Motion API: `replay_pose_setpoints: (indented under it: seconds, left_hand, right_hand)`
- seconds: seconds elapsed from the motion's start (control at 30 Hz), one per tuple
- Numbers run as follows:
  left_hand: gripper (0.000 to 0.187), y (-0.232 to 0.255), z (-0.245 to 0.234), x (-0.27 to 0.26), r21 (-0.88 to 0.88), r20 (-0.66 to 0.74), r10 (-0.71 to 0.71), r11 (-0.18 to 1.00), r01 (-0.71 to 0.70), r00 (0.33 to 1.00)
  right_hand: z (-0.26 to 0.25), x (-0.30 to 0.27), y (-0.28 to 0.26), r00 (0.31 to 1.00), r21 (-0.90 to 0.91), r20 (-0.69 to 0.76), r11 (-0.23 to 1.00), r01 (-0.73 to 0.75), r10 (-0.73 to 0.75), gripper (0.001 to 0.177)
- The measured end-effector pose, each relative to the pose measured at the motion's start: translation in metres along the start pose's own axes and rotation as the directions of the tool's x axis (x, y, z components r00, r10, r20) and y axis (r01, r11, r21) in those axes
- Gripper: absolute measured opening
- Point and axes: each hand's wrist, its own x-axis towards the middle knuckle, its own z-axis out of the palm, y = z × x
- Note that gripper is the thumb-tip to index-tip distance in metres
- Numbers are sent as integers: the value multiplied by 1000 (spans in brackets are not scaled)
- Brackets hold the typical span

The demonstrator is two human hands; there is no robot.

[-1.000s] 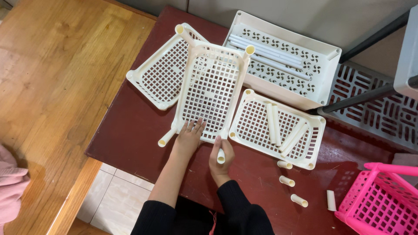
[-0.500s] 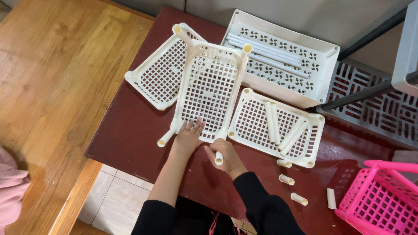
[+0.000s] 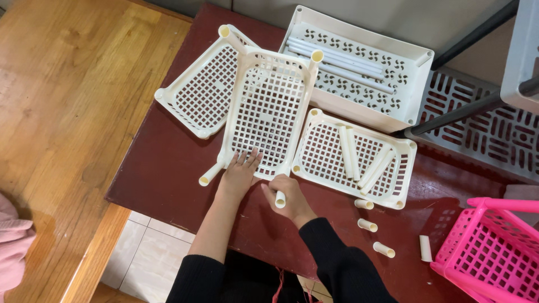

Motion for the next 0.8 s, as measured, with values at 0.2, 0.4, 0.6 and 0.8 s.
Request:
replay_pose_setpoints:
  seconds: [0.2,0.4,0.6,0.8]
  left_hand:
    - [79,-3,6,-1,6,-32,10,1000,-9,999]
    - [78,-3,-1,2,-44,-22,-3,999,2,1000]
    - [83,0,-6,1,-19,45,-3,1000,3,999]
    - [78,-3,0,-2,-45,-34,28,999,-29,999]
  right_hand:
    - [-11,5,4,976,-28,216,1000,12,-5,36]
    - [43,-5,-9,802,96,-516,951,-295,301,39]
    - [45,-2,-13,801,106,-508,946,-307,317,44]
    - [-12,10,-3,953,-19,289,995,-95,97,40]
